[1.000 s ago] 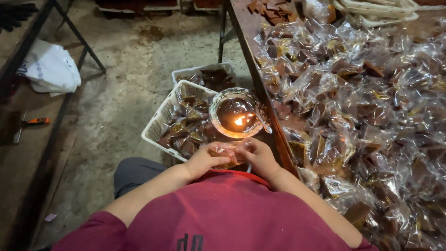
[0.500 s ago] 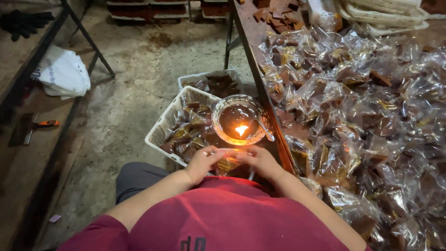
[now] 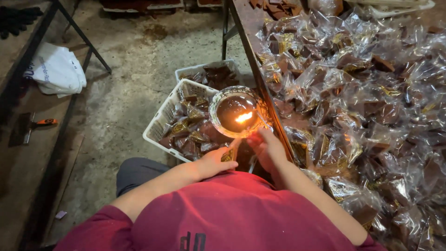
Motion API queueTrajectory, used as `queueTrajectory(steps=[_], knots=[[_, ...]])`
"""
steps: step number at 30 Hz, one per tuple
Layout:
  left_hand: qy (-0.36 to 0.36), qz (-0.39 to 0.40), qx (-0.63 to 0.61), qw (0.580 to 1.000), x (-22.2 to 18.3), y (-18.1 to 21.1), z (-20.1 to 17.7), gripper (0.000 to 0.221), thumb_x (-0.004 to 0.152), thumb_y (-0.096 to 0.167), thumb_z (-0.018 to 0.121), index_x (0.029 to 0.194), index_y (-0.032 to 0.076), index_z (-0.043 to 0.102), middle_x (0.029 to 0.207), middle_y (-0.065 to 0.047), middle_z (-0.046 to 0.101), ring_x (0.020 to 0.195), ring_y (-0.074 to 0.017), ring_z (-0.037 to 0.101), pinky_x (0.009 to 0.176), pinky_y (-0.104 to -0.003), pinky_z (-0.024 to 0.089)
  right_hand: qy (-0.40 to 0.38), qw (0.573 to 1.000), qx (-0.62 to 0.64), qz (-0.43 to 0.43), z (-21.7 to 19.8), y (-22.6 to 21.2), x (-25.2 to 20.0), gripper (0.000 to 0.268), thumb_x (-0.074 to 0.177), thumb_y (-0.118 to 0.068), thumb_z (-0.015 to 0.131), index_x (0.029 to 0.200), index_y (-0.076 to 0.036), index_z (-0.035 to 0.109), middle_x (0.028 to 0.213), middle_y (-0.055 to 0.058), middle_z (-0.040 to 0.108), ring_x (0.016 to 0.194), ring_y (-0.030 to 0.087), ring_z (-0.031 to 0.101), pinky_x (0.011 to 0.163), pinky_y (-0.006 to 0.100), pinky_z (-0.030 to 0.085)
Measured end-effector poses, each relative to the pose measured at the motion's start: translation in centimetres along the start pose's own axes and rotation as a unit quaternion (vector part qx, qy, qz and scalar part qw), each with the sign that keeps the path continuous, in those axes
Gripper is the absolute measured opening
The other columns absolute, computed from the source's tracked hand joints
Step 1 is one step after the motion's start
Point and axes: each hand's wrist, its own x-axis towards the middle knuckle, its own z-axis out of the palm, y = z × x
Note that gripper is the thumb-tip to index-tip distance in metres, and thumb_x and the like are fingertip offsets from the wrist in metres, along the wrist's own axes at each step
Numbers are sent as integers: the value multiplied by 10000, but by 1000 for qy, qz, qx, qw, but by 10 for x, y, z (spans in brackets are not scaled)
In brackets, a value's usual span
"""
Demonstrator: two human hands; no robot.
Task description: Sealing plastic bags containing food items by melting the edges over a candle flame.
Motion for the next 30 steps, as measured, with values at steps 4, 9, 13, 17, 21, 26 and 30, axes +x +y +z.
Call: queueTrajectory(steps=[4, 9, 13, 17, 21, 26, 30], knots=[[-28, 20, -278, 960, 28, -20, 24, 447, 920, 350, 749, 1158, -4, 618, 943, -171, 754, 706, -183, 724, 634, -279, 616, -13, 995, -97, -12, -11, 5, 8, 369, 996, -346, 632, 1278, -110, 605, 1011, 36, 612, 849, 140, 666, 780, 248, 557], [-74, 61, -313, 945, 61, -58, 53, 547, 883, 294, 815, 1279, -9, 590, 922, -157, 738, 736, -195, 722, 639, -320, 615, -65, 990, -122, 0, 9, 10, -8, 176, 926, -169, 720, 997, -19, 662, 833, 91, 606, 742, 190, 605, 722, 332, 539], [-55, 44, -411, 909, 43, -31, 33, 296, 904, 223, 751, 1118, 59, 630, 814, -139, 703, 636, -205, 701, 510, -268, 577, 68, 992, -81, -74, -23, 2, 25, 323, 1011, -334, 584, 1197, -76, 636, 1132, 51, 660, 899, 128, 620, 805, 240, 512], [-20, -11, -502, 865, 41, -15, 21, 232, 969, 349, 675, 1006, 125, 624, 803, -129, 702, 608, -209, 688, 501, -270, 548, 66, 986, -132, -80, -15, -2, 14, 313, 1020, -375, 616, 1190, -112, 629, 1088, 17, 646, 892, 136, 634, 723, 221, 484], [-26, -68, -550, 832, 51, -23, 20, 338, 969, 442, 699, 1063, 140, 579, 842, -140, 730, 608, -241, 696, 498, -287, 544, 33, 978, -194, -64, -13, -4, 9, 283, 961, -347, 712, 1111, -108, 703, 1017, 81, 702, 844, 185, 689, 664, 229, 501], [-39, -61, -551, 832, 42, -21, 24, 330, 985, 418, 680, 1054, 106, 597, 864, -155, 740, 639, -254, 713, 511, -282, 556, 3, 976, -217, -27, -8, 0, 5, 387, 975, -348, 685, 1238, -65, 661, 992, 113, 694, 799, 184, 684, 585, 207, 462], [-44, -4, -500, 865, 51, -46, 42, 165, 932, 183, 734, 1019, 58, 671, 854, -171, 739, 676, -258, 726, 551, -285, 586, -43, 975, -214, 43, 8, 6, -8, 443, 902, -352, 756, 1169, -15, 650, 942, 119, 683, 760, 179, 650, 589, 235, 455]])
